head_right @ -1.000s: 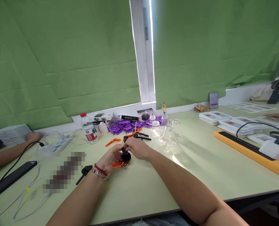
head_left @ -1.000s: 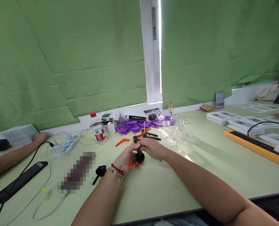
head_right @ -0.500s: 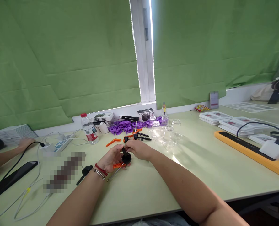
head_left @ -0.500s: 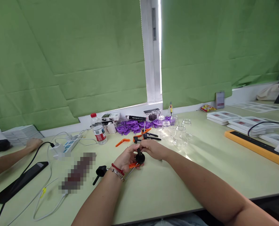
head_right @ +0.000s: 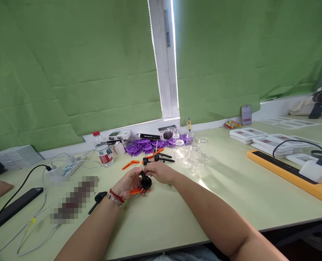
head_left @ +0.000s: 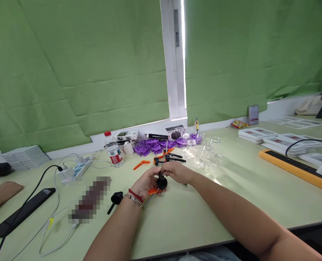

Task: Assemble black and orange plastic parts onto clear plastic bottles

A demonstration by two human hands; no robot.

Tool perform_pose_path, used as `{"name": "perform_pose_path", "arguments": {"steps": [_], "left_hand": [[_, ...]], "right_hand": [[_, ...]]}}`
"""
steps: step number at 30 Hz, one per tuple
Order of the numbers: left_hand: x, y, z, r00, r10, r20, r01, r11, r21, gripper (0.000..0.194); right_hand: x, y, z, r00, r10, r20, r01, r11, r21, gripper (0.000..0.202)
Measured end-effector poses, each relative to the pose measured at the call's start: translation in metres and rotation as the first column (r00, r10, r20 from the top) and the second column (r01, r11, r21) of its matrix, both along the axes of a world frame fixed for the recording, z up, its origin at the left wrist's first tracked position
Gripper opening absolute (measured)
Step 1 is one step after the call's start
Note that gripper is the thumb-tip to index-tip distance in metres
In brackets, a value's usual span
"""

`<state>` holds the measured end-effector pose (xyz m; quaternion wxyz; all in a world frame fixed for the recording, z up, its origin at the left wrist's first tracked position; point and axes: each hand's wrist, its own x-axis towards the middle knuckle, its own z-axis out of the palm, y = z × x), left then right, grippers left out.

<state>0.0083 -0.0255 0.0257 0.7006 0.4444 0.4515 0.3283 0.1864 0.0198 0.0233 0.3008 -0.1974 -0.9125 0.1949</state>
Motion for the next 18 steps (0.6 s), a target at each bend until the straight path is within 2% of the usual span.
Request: {"name": "perform_pose_path", "arguments": {"steps": [18], "left_hand": [[-0.0018, 0.0015, -0.0039, 1.000, -0.016, 0.002, 0.016, 1.000, -0.027, 0.043]], "right_hand": [[0.0000, 0.0037, -0.0030, 0.999, 0.019, -0.040, -0.019, 1.000, 0.003, 0.011]]}}
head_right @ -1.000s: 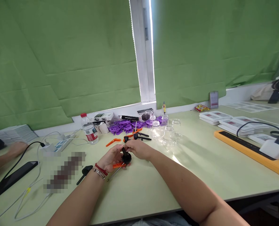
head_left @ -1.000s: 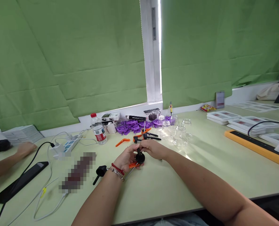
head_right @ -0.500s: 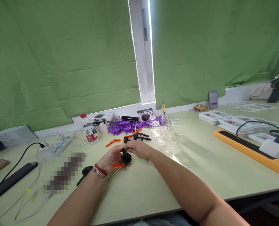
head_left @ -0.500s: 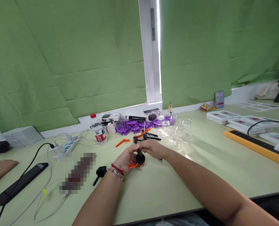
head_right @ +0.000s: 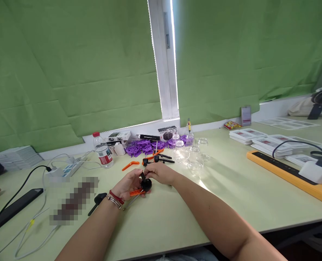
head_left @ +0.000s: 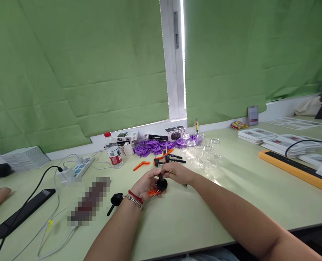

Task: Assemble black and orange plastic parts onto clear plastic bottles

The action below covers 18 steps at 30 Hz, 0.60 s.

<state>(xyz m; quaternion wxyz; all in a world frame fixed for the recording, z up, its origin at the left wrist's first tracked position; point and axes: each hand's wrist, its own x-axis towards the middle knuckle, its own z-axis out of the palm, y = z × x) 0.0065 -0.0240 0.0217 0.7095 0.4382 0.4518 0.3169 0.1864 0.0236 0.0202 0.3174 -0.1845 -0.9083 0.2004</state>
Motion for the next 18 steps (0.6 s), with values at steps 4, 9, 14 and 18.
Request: {"name": "perform_pose_path", "arguments": {"steps": [4, 9, 14, 18], "left_hand": [[0.0006, -0.0009, 0.0010, 1.000, 0.012, 0.003, -0.012, 1.000, 0.001, 0.042], [0.0019, -0.0007, 0.0028, 1.000, 0.001, 0.009, -0.001, 1.000, 0.007, 0.040], [0.0009, -0.0008, 0.0021, 1.000, -0.008, 0.023, 0.007, 1.000, 0.018, 0.040], [0.0006, -0.0011, 0.0023, 1.000, -0.003, -0.001, 0.003, 1.000, 0.004, 0.042]], "right_hand": [[0.0009, 0.0001, -0.0017, 0.999, 0.029, -0.019, -0.029, 1.000, 0.012, 0.013], [0.0012, 0.0010, -0.0039, 0.998, 0.028, -0.055, -0.029, 1.000, -0.010, 0.012], [0.0020, -0.0009, -0.0026, 0.999, -0.001, -0.052, 0.000, 1.000, -0.022, 0.007], [0.0034, -0.0039, 0.0003, 0.999, 0.017, -0.038, -0.018, 1.000, -0.024, 0.008]]}}
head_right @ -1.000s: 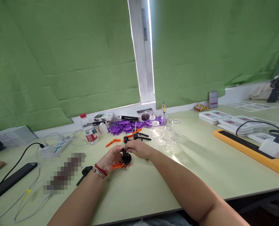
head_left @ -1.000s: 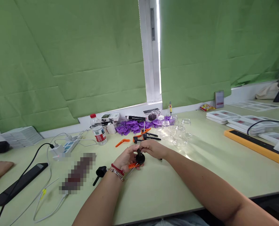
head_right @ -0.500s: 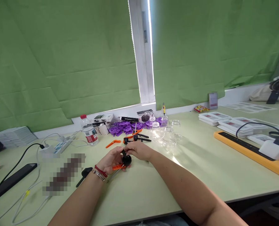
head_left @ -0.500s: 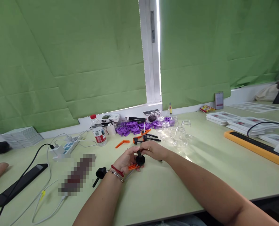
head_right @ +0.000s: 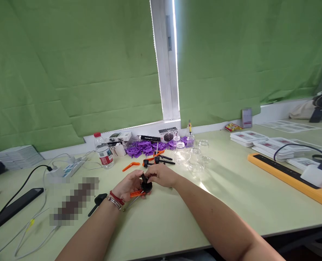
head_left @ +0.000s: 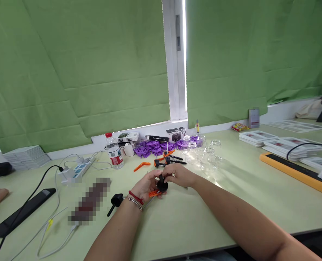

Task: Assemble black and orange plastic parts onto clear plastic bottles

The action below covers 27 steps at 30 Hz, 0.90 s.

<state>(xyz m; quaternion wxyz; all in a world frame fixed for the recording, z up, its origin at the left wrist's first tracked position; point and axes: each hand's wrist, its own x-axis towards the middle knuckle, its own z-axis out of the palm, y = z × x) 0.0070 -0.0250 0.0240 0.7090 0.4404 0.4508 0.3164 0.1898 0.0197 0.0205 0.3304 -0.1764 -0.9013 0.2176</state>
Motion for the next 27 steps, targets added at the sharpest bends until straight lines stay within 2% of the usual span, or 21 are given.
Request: {"name": "perform_pose_path", "arguments": {"steps": [4, 12, 18, 23, 25, 27], "left_hand": [[0.0003, -0.0001, 0.0004, 1.000, -0.001, 0.002, 0.001, 1.000, 0.006, 0.042], [0.0006, -0.0008, 0.0007, 1.000, 0.003, 0.007, -0.003, 1.000, -0.009, 0.041], [0.0009, -0.0011, 0.0008, 1.000, -0.010, 0.011, 0.010, 1.000, 0.013, 0.039], [0.0000, -0.0003, -0.0016, 1.000, -0.020, 0.015, 0.019, 0.999, 0.028, 0.042], [-0.0003, -0.0001, -0.0031, 1.000, -0.013, 0.015, 0.012, 1.000, 0.028, 0.042], [-0.0004, 0.0000, -0.0042, 1.000, 0.005, 0.014, -0.005, 1.000, 0.025, 0.042]], "right_hand": [[0.0001, -0.0010, 0.0011, 0.998, -0.056, -0.011, 0.056, 0.998, -0.021, 0.007], [-0.0013, -0.0004, -0.0008, 0.999, 0.037, -0.023, -0.037, 0.999, -0.002, 0.018], [-0.0004, -0.0013, -0.0001, 1.000, -0.023, -0.015, 0.022, 0.997, -0.069, 0.010], [-0.0002, -0.0014, -0.0020, 1.000, 0.001, -0.013, -0.002, 0.996, -0.085, 0.010], [-0.0005, -0.0003, -0.0043, 0.999, -0.040, -0.035, 0.036, 0.993, -0.116, 0.005], [-0.0010, 0.0008, -0.0065, 0.996, -0.071, -0.059, 0.061, 0.985, -0.164, 0.010]]}}
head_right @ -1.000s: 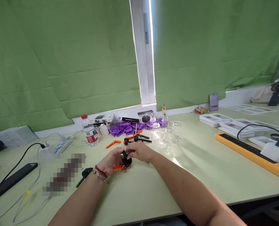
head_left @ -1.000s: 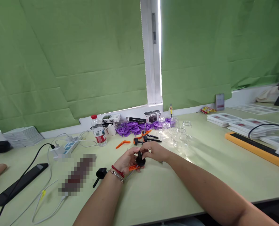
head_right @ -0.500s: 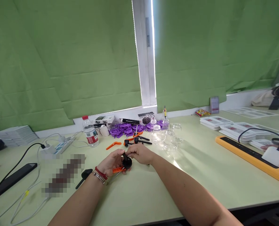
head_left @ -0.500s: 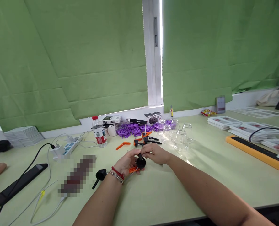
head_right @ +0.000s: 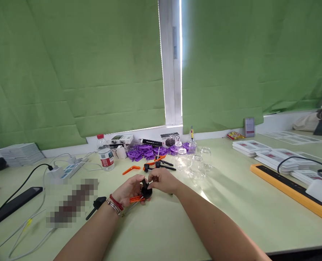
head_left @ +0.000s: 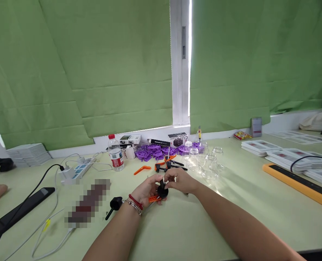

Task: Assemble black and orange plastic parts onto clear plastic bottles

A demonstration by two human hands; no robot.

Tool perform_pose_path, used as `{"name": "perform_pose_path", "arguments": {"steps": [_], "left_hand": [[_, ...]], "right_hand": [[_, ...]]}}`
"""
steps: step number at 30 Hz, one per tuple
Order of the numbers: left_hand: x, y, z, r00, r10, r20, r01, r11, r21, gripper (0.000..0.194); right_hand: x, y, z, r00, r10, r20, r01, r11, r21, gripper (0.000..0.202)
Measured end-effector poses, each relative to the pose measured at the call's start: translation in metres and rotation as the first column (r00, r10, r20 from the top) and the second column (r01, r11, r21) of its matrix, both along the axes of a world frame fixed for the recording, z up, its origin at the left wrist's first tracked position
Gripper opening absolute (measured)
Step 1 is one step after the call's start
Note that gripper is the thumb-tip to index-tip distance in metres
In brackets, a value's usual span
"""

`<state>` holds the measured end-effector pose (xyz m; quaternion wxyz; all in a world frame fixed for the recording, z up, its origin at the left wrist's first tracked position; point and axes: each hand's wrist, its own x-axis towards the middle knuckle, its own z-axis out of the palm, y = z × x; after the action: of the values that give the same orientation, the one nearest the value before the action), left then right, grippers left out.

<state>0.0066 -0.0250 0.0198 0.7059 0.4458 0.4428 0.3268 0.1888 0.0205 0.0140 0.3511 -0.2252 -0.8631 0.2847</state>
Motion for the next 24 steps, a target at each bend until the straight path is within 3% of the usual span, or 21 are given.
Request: {"name": "perform_pose_path", "arguments": {"steps": [14, 24], "left_hand": [[-0.0011, 0.0033, -0.0034, 0.999, -0.034, 0.036, 0.034, 0.999, 0.001, 0.042], [-0.0003, 0.0017, -0.0010, 1.000, -0.014, 0.024, 0.015, 1.000, -0.018, 0.043]], "right_hand": [[-0.0046, -0.0045, -0.0047, 0.999, -0.036, -0.015, 0.034, 0.993, -0.109, 0.013], [-0.0059, -0.0050, -0.0062, 0.999, -0.034, -0.025, 0.031, 0.994, -0.100, 0.012]]}}
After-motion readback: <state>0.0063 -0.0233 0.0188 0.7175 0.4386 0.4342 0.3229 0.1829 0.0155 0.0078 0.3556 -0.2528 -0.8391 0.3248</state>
